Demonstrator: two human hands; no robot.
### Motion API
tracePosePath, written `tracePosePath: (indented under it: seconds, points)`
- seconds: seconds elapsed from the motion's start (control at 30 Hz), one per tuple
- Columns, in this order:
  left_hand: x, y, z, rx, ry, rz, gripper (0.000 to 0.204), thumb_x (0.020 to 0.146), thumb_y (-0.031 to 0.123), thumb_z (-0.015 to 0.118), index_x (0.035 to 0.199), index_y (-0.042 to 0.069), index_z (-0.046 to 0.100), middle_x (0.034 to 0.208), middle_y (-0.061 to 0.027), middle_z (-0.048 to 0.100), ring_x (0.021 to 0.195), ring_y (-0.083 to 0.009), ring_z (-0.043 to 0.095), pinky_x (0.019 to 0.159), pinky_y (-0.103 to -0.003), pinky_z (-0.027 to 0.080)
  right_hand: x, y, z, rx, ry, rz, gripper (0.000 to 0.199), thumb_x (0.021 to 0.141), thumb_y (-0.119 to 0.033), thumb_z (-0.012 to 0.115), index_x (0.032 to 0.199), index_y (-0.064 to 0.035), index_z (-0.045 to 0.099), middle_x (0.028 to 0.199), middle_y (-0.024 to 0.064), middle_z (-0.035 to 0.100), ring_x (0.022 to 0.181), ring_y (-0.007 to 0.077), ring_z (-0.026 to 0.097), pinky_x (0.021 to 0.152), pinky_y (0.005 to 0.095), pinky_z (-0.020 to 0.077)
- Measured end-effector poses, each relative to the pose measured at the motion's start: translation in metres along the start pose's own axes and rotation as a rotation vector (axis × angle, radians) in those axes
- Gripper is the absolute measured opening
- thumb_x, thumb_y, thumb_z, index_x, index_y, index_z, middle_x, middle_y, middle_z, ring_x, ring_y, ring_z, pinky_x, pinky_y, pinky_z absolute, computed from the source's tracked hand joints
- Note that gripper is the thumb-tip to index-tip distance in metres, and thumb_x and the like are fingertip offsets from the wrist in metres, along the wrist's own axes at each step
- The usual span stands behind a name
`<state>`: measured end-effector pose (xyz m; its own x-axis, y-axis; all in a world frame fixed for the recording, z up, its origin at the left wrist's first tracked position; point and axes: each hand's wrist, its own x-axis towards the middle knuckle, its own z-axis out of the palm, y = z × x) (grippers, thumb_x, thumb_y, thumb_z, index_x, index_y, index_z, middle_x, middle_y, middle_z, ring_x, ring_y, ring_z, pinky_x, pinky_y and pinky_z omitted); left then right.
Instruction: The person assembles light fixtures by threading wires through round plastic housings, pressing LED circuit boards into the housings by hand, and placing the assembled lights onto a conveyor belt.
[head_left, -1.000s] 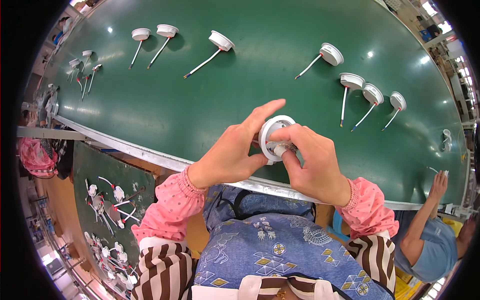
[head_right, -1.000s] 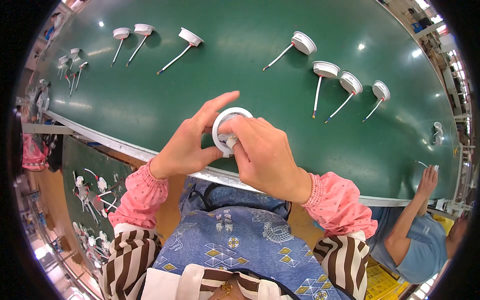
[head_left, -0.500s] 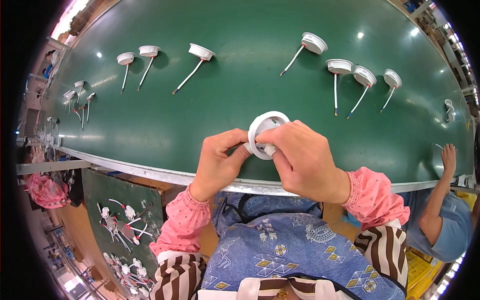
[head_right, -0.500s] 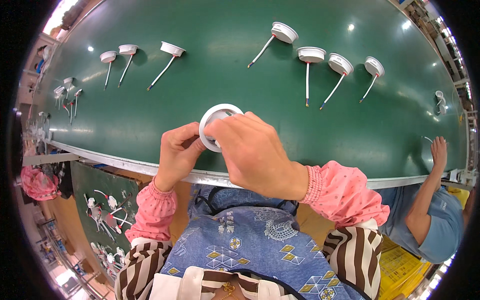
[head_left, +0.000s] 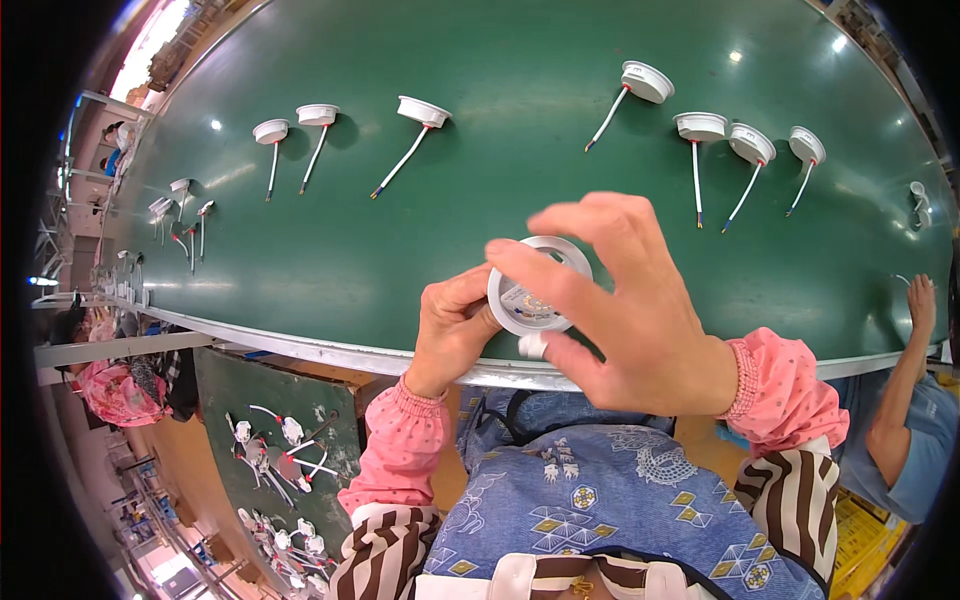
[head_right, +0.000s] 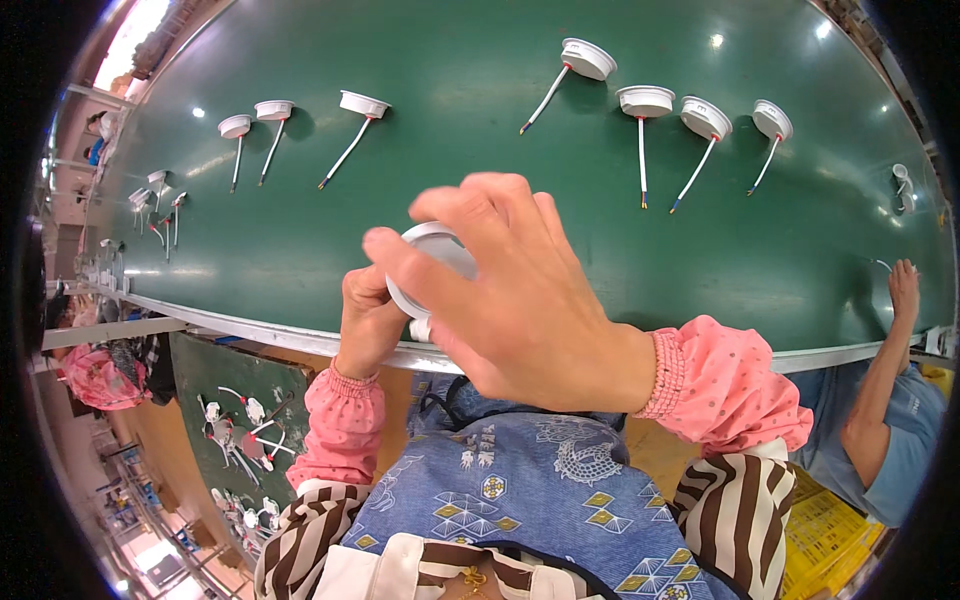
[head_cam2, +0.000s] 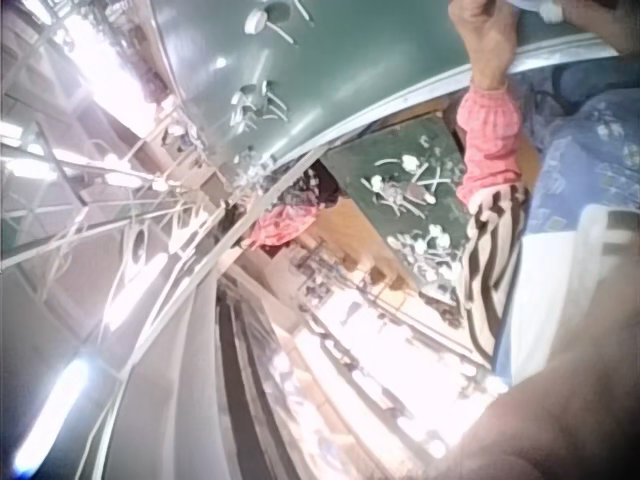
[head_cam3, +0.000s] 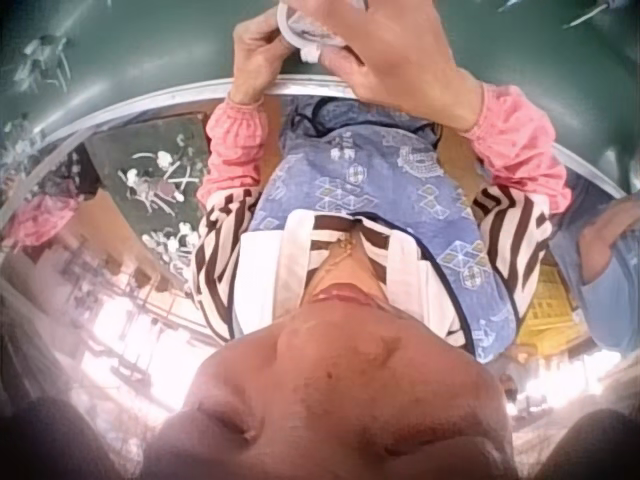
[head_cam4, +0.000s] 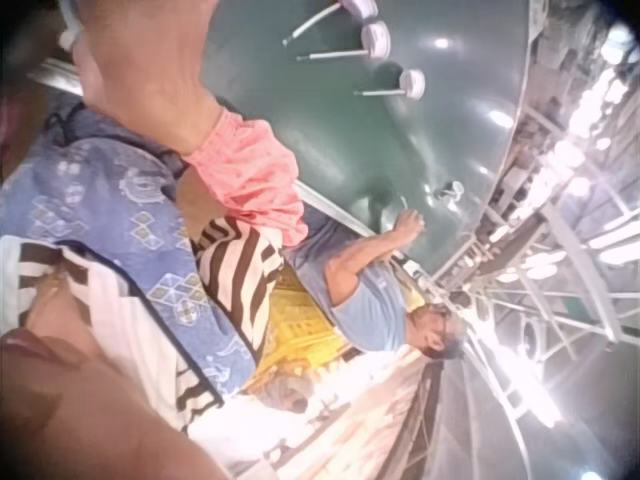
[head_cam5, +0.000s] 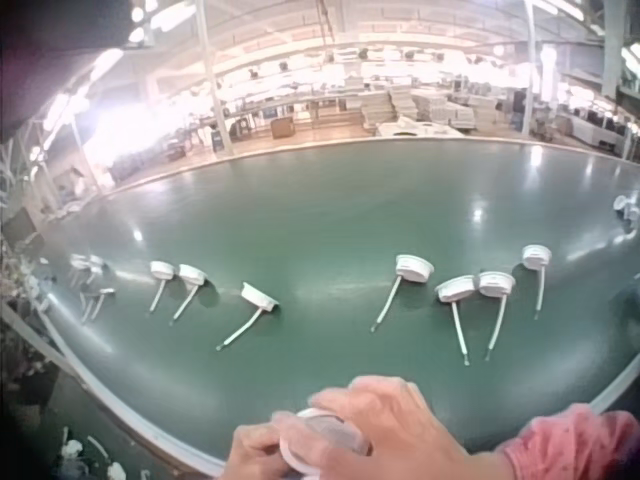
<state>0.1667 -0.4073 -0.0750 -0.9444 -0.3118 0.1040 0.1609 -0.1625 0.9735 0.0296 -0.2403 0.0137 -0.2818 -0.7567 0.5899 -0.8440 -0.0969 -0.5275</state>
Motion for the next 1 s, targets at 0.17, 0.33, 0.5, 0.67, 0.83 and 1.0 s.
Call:
tracePosePath:
  seconds: [0.17, 0.33, 0.5, 0.67, 0.83, 1.0]
  points:
    - [-0.003, 0.006, -0.004, 0.125, -0.074, 0.028, 0.019, 0.095, 0.000, 0.068, 0.113, -0.001, 0.072, 0.106, -0.0047, 0.071, 0.095, -0.0125, 0.066, 0.081, -0.028, 0.054, -0.002, -0.001, 0.001, -0.163, -0.269, -0.017, 0.068, 0.067, -0.011, 0.082, 0.130, -0.0133, 0.057, 0.124, 0.0153, 0.053, 0.110, 0.0347, 0.052, 0.081, 0.0447, 0.0426]
    - [-0.006, 0.028, 0.007, 0.188, -0.054, -0.061, 0.014, 0.096, 0.002, 0.066, 0.108, 0.000, 0.071, 0.093, -0.0034, 0.068, 0.081, -0.0099, 0.063, 0.070, -0.025, 0.049, -0.008, 0.013, 0.004, 0.014, -0.294, 0.059, 0.061, 0.066, -0.009, 0.082, 0.124, -0.0121, 0.063, 0.126, 0.0152, 0.057, 0.107, 0.0325, 0.060, 0.087, 0.0426, 0.0492]
    - [-0.009, 0.053, 0.019, 0.330, -0.087, -0.153, 0.014, 0.092, 0.005, 0.063, 0.102, -0.001, 0.070, 0.076, -0.0021, 0.060, 0.063, -0.0081, 0.048, 0.056, -0.028, 0.037, -0.007, 0.029, -0.007, 0.407, -0.313, 0.183, 0.054, 0.068, -0.001, 0.078, 0.120, -0.0049, 0.067, 0.130, 0.0125, 0.060, 0.109, 0.0206, 0.063, 0.093, 0.0336, 0.0507]
    - [-0.014, 0.046, 0.018, 0.249, -0.064, -0.115, 0.015, 0.092, 0.008, 0.061, 0.099, -0.001, 0.071, 0.072, -0.0014, 0.058, 0.063, -0.0077, 0.048, 0.056, -0.029, 0.038, -0.018, 0.030, 0.002, 0.687, -0.312, 0.376, 0.054, 0.068, 0.002, 0.078, 0.120, -0.0025, 0.067, 0.126, 0.0126, 0.061, 0.113, 0.0201, 0.062, 0.097, 0.0352, 0.0508]
    - [-0.012, 0.056, 0.016, 0.204, -0.104, -0.294, 0.014, 0.090, 0.005, 0.064, 0.098, -0.003, 0.072, 0.084, -0.0041, 0.070, 0.077, -0.0089, 0.060, 0.069, -0.026, 0.047, -0.024, 0.038, 0.008, 0.916, -0.291, 0.522, 0.056, 0.066, 0.005, 0.080, 0.119, 0.0028, 0.066, 0.131, 0.0166, 0.059, 0.116, 0.0229, 0.062, 0.102, 0.0386, 0.0495]
    - [-0.018, 0.044, 0.015, -0.005, -0.039, -0.296, 0.016, 0.090, 0.008, 0.063, 0.098, -0.001, 0.073, 0.075, 0.0013, 0.060, 0.068, -0.0048, 0.049, 0.059, -0.026, 0.038, -0.025, 0.036, 0.010, 0.942, -0.333, 0.571, 0.055, 0.067, 0.005, 0.081, 0.119, 0.0042, 0.066, 0.129, 0.0183, 0.060, 0.113, 0.0220, 0.063, 0.102, 0.0399, 0.0505]
